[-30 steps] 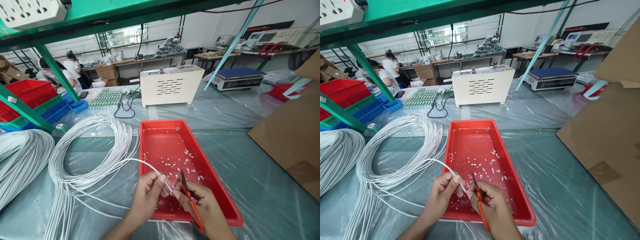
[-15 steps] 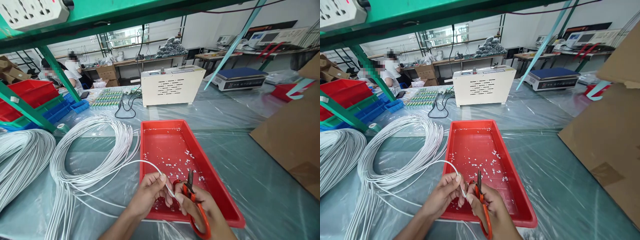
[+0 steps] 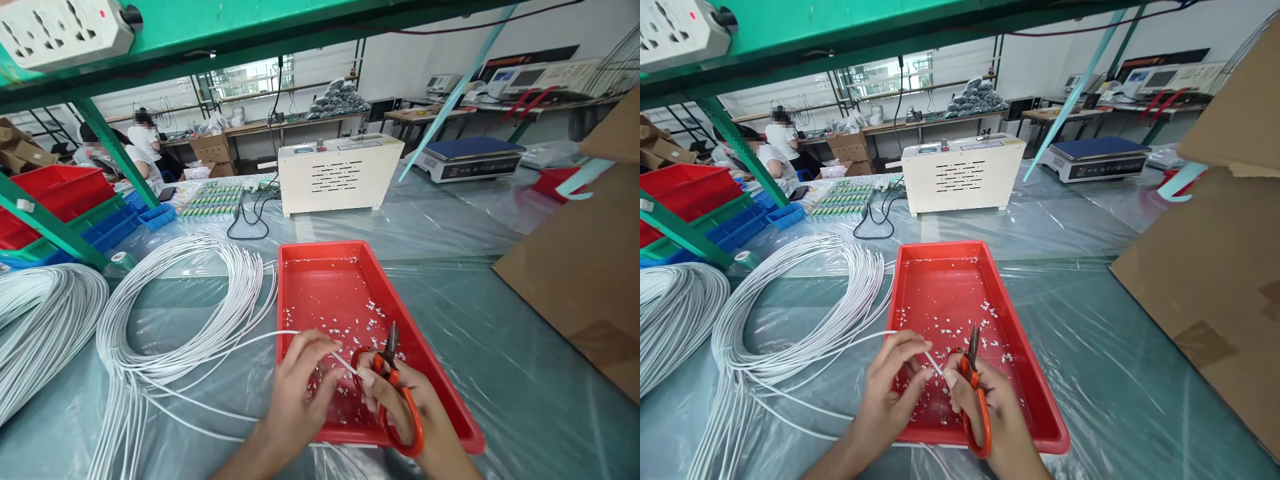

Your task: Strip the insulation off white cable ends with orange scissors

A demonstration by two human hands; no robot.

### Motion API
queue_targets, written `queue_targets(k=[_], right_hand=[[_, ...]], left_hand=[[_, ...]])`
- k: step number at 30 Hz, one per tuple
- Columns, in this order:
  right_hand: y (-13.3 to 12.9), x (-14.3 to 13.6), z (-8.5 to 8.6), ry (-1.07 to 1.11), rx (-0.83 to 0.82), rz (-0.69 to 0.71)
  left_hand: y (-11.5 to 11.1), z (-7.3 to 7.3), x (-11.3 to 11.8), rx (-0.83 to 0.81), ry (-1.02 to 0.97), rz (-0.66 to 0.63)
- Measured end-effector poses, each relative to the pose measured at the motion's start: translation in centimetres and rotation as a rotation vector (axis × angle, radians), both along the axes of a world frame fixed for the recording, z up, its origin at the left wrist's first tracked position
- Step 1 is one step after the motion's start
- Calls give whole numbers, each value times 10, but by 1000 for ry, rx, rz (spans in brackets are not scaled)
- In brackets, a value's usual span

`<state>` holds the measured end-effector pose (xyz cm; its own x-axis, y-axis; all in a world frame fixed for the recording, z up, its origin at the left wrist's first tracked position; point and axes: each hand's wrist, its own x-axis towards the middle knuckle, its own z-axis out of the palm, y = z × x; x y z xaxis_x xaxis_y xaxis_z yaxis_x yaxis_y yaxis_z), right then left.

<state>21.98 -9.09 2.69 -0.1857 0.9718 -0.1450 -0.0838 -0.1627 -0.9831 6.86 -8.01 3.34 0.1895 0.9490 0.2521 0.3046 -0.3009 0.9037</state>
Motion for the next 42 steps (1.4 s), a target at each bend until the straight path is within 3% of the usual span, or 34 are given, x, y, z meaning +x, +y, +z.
queue_targets(k=[5,11,19,21,24,28,34,42], right_hand=[[2,0,2,20,-3,44],[6,0,-1,87,-6,61],[5,1,-2,10,43,-5],[2,0,0,-84,136,-106],[-2,1,1,-296,407,-251],[-4,5,-4,-538,717,-249],[-3,10,-14,-685,956,-259],[2,12,-3,-796,1170,-279]], left_hand=[[0,2,0,47,160,-166],[-2,1,4,-4,245,-166],[-5,7,9,-86,109,-111],[-5,6,8,-70,120,-75],[-5,3,5,-11,166,-35],[-5,2,4,50,250,-31],[-5,-1,4,201,321,-85],[-8,-13,5,471,476,-47]])
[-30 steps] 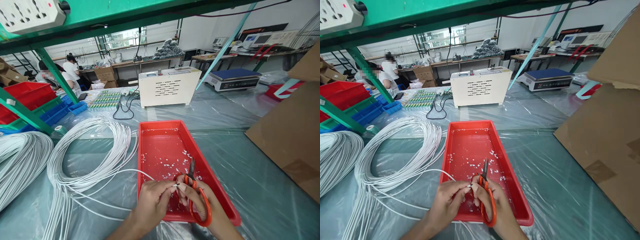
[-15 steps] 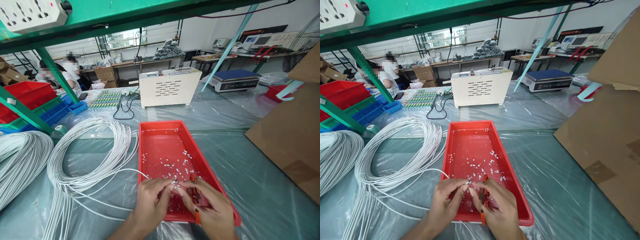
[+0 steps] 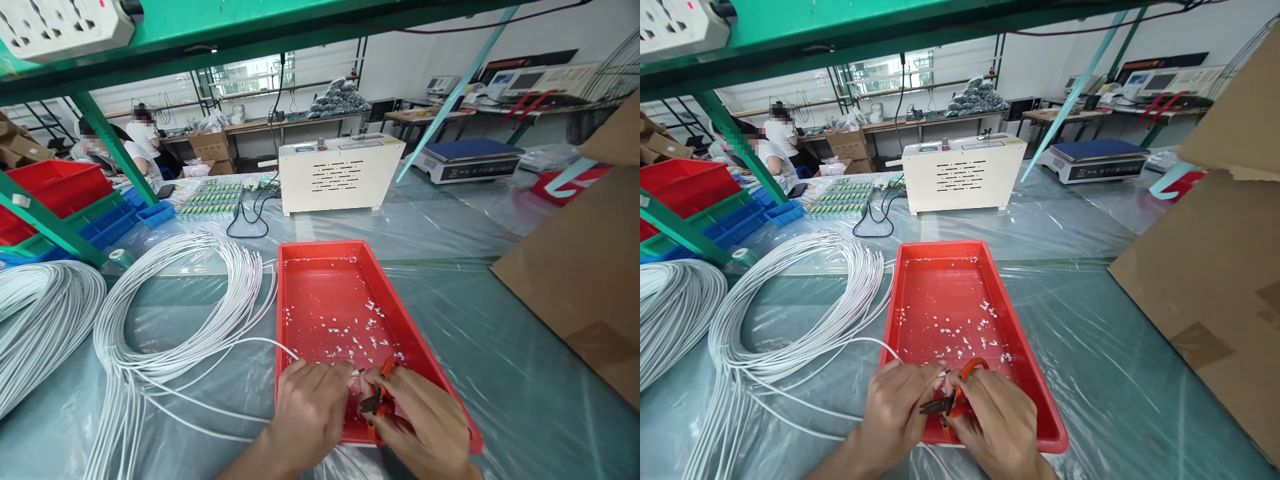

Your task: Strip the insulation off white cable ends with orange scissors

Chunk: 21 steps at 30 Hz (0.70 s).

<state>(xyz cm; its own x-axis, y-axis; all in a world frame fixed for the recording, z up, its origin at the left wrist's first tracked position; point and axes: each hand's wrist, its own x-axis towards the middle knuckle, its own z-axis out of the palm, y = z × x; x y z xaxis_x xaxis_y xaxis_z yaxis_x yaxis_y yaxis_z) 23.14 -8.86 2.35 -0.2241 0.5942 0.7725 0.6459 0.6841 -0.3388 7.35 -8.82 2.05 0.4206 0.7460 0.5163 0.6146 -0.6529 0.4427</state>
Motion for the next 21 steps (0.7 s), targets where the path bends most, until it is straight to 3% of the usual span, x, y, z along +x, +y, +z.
queue_targets(k=[7,13,21], right_hand=[[-4,-8,-5,34,-39,93],[-2,5,-9,41,-76,-3],[2,5,3,-122,108,8]], left_hand=[[3,7,-1,-42,82,34],[4,9,-3,-111,40,40],[3,8,-1,-66,81,-2]])
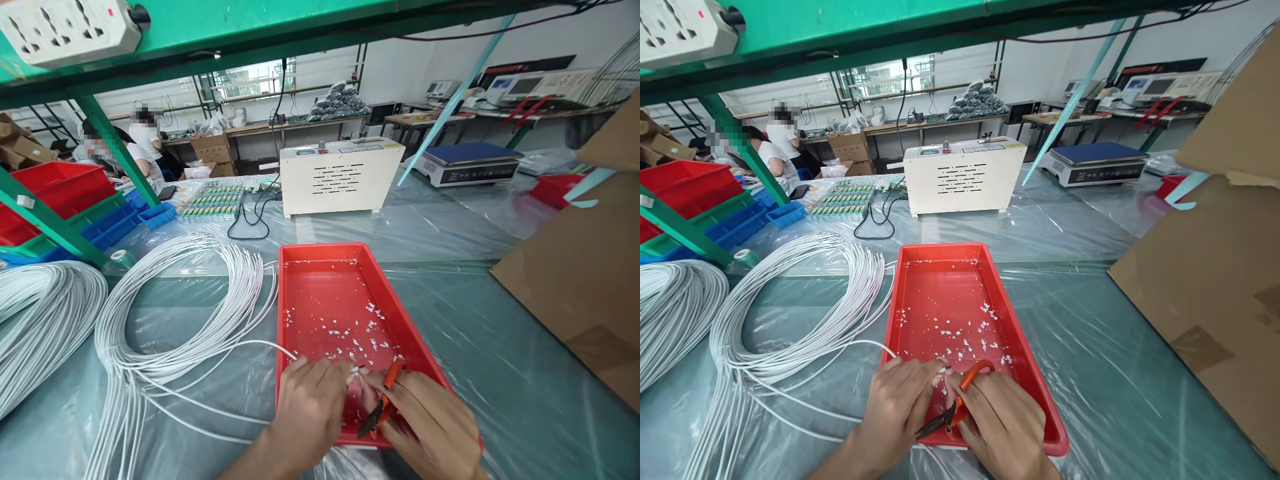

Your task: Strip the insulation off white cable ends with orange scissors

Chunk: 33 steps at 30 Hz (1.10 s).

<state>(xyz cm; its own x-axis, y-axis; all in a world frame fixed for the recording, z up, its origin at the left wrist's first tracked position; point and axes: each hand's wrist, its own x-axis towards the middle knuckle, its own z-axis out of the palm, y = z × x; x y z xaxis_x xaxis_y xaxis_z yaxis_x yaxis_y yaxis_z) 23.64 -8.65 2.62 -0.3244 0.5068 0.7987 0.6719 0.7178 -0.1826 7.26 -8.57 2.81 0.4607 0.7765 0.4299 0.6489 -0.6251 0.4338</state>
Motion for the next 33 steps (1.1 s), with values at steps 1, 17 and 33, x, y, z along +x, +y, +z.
queue_targets(k=[1,17,33], right_hand=[[0,-1,2,-2,13,-6],[-5,-8,-2,281,-327,-75],[-6,-6,6,501,-406,-160]], left_hand=[[0,0,0,13,-1,-4],[-4,3,9,-127,-162,59],[-8,-4,32,-1015,-1211,-144]])
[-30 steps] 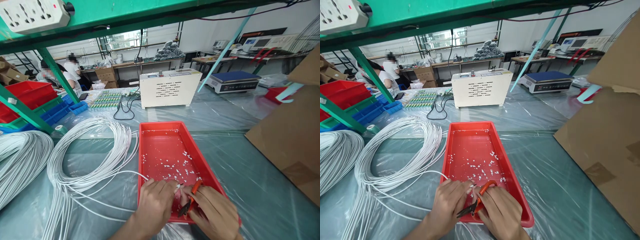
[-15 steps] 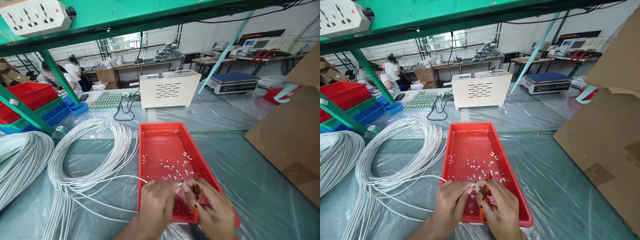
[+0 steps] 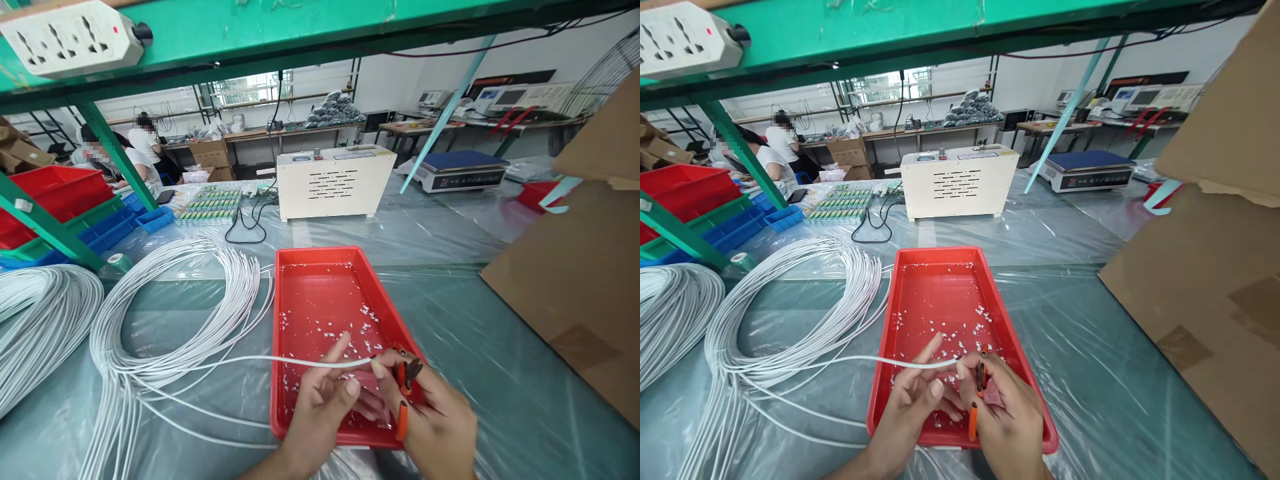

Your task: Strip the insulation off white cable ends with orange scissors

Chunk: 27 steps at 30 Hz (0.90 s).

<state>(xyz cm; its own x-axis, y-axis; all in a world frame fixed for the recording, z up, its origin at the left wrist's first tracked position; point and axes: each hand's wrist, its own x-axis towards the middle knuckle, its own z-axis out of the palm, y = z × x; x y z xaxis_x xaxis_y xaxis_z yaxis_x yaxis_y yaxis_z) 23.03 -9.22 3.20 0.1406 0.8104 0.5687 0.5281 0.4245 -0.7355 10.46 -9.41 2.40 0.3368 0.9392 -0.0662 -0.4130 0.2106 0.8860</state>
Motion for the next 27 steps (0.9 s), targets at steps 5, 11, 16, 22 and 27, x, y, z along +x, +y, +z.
queue_targets(k=[5,11,16,22,27], right_hand=[[-2,-4,4,10,-24,52],[-4,-8,-1,14,-29,114],[-4,-10,-12,-72,11,138],[-8,-12,-16,-285,160,198],[-3,-1,-14,-383,215,175]], left_hand=[[0,1,-7,224,143,289],[5,13,-3,50,124,315],[8,11,-2,-100,48,314],[13,9,-10,-94,77,405],[15,12,-15,-41,41,376]])
